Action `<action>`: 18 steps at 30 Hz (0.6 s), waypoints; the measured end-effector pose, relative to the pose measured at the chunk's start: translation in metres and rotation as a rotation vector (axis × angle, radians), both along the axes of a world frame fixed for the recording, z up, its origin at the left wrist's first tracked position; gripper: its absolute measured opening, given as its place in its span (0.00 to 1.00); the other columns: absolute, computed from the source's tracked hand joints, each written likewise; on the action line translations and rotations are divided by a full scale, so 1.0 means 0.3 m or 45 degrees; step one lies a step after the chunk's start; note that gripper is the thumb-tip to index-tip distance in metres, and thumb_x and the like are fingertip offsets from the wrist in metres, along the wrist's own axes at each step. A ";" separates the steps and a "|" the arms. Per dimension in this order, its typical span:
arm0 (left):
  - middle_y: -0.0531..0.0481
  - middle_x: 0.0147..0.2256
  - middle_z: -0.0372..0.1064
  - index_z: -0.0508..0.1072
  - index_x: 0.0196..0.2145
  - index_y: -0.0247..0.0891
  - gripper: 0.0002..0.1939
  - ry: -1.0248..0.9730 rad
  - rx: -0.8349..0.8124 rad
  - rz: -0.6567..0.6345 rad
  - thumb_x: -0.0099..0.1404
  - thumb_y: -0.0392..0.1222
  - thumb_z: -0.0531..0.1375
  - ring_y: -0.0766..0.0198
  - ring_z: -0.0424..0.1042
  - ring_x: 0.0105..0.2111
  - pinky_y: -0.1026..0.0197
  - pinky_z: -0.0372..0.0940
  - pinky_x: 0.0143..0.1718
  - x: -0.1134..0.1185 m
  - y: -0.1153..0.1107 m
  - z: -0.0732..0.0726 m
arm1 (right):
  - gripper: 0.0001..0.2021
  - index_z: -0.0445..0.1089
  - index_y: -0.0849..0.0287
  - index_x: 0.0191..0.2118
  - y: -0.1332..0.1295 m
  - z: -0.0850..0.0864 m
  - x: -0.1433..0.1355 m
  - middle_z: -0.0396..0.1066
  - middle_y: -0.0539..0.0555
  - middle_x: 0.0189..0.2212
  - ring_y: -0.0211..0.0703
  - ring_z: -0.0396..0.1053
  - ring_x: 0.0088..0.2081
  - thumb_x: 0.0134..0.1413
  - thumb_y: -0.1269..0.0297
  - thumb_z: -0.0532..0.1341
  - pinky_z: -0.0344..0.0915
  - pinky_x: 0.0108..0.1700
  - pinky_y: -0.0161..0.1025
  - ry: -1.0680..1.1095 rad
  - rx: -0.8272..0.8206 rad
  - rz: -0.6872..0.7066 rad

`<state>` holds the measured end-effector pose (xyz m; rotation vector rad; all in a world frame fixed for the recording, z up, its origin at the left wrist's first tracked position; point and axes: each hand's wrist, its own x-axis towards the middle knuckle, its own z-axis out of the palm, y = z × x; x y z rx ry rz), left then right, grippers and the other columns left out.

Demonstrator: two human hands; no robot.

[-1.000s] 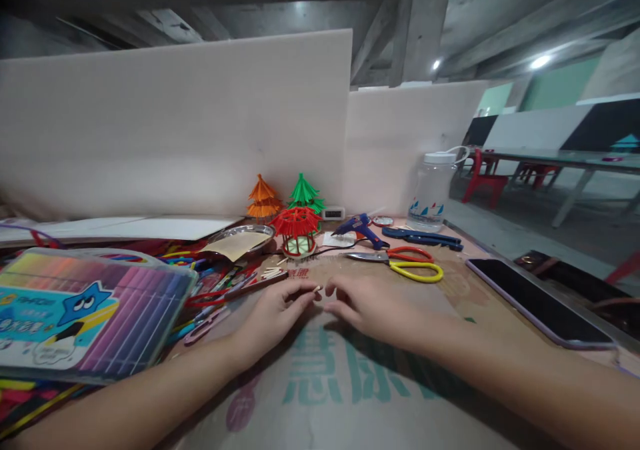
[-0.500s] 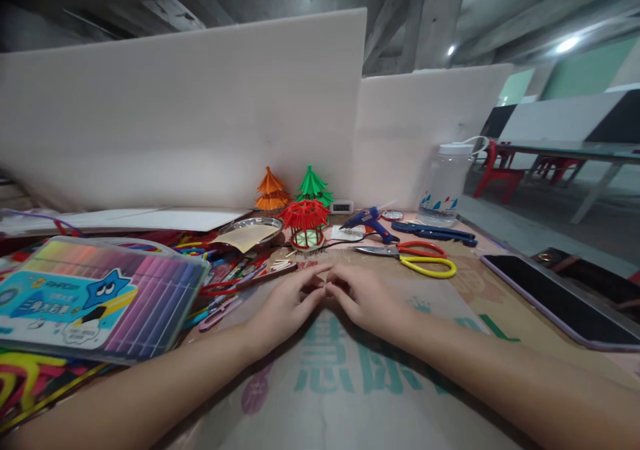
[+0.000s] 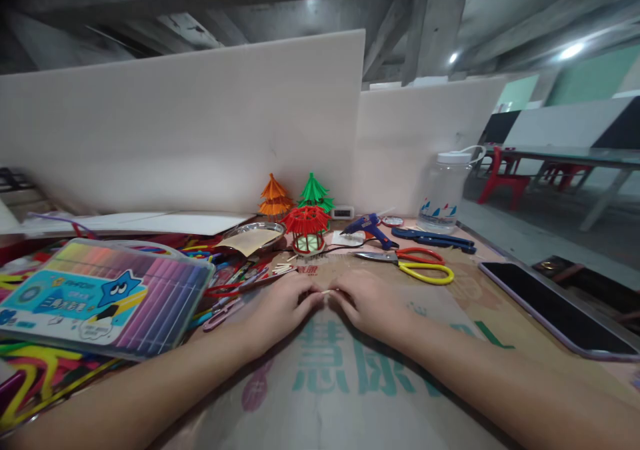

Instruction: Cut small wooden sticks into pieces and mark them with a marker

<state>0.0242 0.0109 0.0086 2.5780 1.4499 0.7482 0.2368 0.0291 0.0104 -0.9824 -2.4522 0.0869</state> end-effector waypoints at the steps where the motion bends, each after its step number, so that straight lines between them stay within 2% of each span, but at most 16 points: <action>1: 0.45 0.36 0.77 0.79 0.35 0.37 0.10 0.062 0.010 0.025 0.70 0.40 0.58 0.55 0.74 0.40 0.56 0.66 0.46 -0.013 0.009 0.013 | 0.14 0.75 0.60 0.39 0.003 -0.002 0.002 0.77 0.58 0.35 0.49 0.72 0.38 0.66 0.61 0.54 0.65 0.42 0.44 -0.006 0.008 -0.002; 3: 0.41 0.34 0.76 0.78 0.30 0.35 0.09 0.187 0.032 0.111 0.66 0.36 0.58 0.53 0.74 0.39 0.53 0.65 0.47 -0.047 0.034 0.045 | 0.14 0.75 0.60 0.38 0.007 -0.007 0.003 0.77 0.58 0.35 0.49 0.72 0.38 0.66 0.62 0.53 0.65 0.42 0.45 0.002 -0.005 -0.018; 6: 0.38 0.36 0.75 0.78 0.33 0.34 0.12 0.320 0.058 0.266 0.66 0.32 0.54 0.51 0.74 0.40 0.52 0.65 0.48 -0.105 0.075 0.086 | 0.14 0.75 0.60 0.37 0.013 -0.015 -0.007 0.77 0.58 0.35 0.49 0.72 0.38 0.66 0.62 0.53 0.66 0.42 0.44 0.031 -0.063 -0.033; 8: 0.36 0.37 0.76 0.78 0.36 0.33 0.13 0.392 0.059 0.335 0.66 0.31 0.52 0.49 0.74 0.42 0.52 0.65 0.48 -0.135 0.091 0.097 | 0.13 0.75 0.60 0.37 0.018 -0.019 -0.017 0.77 0.58 0.35 0.49 0.72 0.38 0.65 0.63 0.54 0.66 0.42 0.44 0.032 -0.088 -0.029; 13: 0.34 0.43 0.76 0.72 0.53 0.33 0.21 0.484 0.042 0.419 0.65 0.28 0.50 0.50 0.75 0.43 0.53 0.66 0.46 -0.160 0.085 0.096 | 0.12 0.75 0.60 0.38 0.026 -0.022 -0.027 0.78 0.58 0.36 0.48 0.73 0.39 0.64 0.64 0.55 0.66 0.42 0.43 0.030 -0.085 -0.009; 15: 0.36 0.42 0.76 0.74 0.51 0.35 0.19 0.494 0.037 0.418 0.66 0.29 0.51 0.52 0.75 0.42 0.55 0.65 0.45 -0.159 0.069 0.113 | 0.12 0.75 0.60 0.38 0.025 -0.020 -0.022 0.78 0.58 0.37 0.48 0.73 0.39 0.65 0.64 0.55 0.67 0.43 0.43 0.030 -0.090 -0.003; 18: 0.40 0.39 0.77 0.78 0.40 0.38 0.16 0.499 0.027 0.409 0.70 0.37 0.50 0.54 0.75 0.39 0.58 0.65 0.41 -0.164 0.039 0.174 | 0.12 0.75 0.60 0.39 0.020 -0.014 -0.015 0.78 0.59 0.37 0.49 0.73 0.40 0.65 0.63 0.54 0.67 0.43 0.44 -0.001 -0.109 0.001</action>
